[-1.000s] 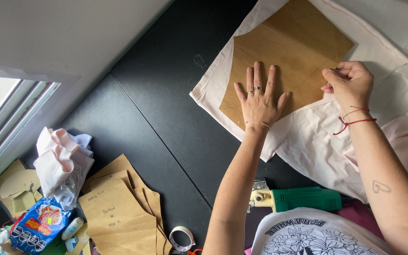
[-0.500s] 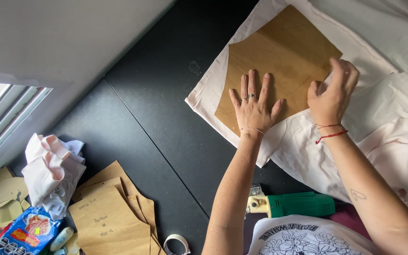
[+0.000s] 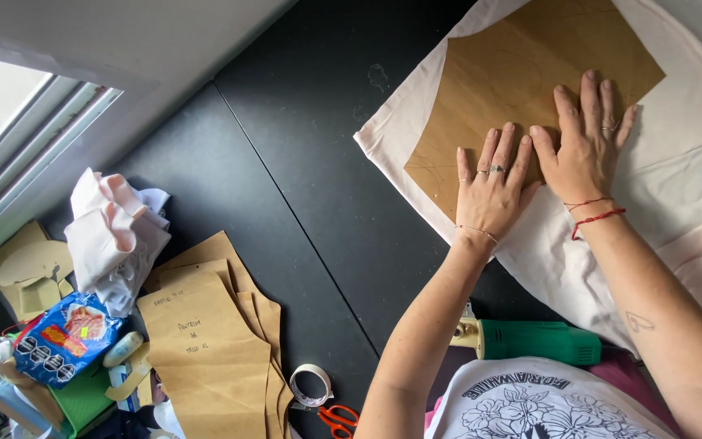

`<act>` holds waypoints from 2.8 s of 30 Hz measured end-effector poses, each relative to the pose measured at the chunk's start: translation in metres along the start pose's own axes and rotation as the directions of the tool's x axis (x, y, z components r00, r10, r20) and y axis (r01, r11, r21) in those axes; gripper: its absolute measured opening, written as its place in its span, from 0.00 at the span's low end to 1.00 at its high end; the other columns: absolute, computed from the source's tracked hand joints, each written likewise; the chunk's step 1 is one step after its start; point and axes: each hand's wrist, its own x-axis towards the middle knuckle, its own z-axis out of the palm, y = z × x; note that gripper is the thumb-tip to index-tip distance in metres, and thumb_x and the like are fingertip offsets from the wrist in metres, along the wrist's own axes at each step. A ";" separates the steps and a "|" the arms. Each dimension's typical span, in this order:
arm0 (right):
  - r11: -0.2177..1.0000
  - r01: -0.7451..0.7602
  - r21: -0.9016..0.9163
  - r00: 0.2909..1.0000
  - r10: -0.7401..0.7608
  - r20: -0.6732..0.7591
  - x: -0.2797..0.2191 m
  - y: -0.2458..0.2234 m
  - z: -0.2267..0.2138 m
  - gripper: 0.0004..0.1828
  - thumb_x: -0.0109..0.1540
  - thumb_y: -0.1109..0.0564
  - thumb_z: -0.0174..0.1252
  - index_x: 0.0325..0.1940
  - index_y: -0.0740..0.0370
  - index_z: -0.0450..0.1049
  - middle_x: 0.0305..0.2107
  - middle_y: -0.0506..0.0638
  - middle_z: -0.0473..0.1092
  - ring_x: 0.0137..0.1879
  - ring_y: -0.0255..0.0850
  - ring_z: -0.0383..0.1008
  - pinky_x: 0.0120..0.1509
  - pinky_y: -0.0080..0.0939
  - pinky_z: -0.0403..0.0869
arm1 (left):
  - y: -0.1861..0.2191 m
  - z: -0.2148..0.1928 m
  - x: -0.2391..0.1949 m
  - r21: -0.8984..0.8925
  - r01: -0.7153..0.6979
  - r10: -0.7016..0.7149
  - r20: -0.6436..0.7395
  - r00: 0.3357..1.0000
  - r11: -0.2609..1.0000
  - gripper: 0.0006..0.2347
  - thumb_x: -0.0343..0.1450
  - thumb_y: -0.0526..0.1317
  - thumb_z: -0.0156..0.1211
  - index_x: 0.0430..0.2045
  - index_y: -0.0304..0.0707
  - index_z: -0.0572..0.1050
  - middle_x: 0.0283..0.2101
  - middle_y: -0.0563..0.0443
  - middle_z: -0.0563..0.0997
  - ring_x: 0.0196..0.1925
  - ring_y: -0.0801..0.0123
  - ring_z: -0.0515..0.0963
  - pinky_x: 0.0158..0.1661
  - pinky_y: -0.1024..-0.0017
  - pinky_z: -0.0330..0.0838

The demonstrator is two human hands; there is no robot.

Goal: Tracing garment patterns onto fabric with a pen, cutting the shapes out using an electric rotary cutter, and folding the finished pieces.

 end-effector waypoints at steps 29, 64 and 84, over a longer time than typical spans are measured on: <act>0.999 -0.021 -0.026 0.981 0.026 0.195 -0.128 -0.016 -0.060 0.43 0.55 0.34 0.40 0.63 0.67 0.50 0.61 0.69 0.43 0.66 0.62 0.37 0.62 0.61 0.30 | -0.034 -0.008 0.020 -0.015 -0.193 0.186 0.354 0.917 0.981 0.27 0.67 0.66 0.37 0.58 0.73 0.41 0.65 0.59 0.36 0.67 0.66 0.33 0.59 0.43 0.33; 0.998 0.067 -0.012 0.974 -0.063 0.219 -0.175 0.020 -0.104 0.12 0.54 0.60 0.49 0.41 0.52 0.70 0.45 0.44 0.67 0.33 0.44 0.73 0.34 0.42 0.70 | 0.126 -0.023 0.025 -0.791 0.098 0.481 0.460 0.746 0.604 0.08 0.60 0.49 0.50 0.22 0.50 0.63 0.19 0.54 0.73 0.21 0.64 0.73 0.25 0.69 0.65; 0.885 0.210 -0.416 0.977 -0.202 0.064 -0.142 0.033 -0.097 0.15 0.54 0.67 0.51 0.42 0.54 0.70 0.35 0.43 0.67 0.36 0.37 0.67 0.46 0.30 0.68 | 0.094 0.050 0.030 -0.570 -0.211 0.471 0.358 0.807 0.794 0.31 0.56 0.20 0.37 0.49 0.62 0.61 0.52 0.65 0.65 0.46 0.61 0.67 0.44 0.68 0.68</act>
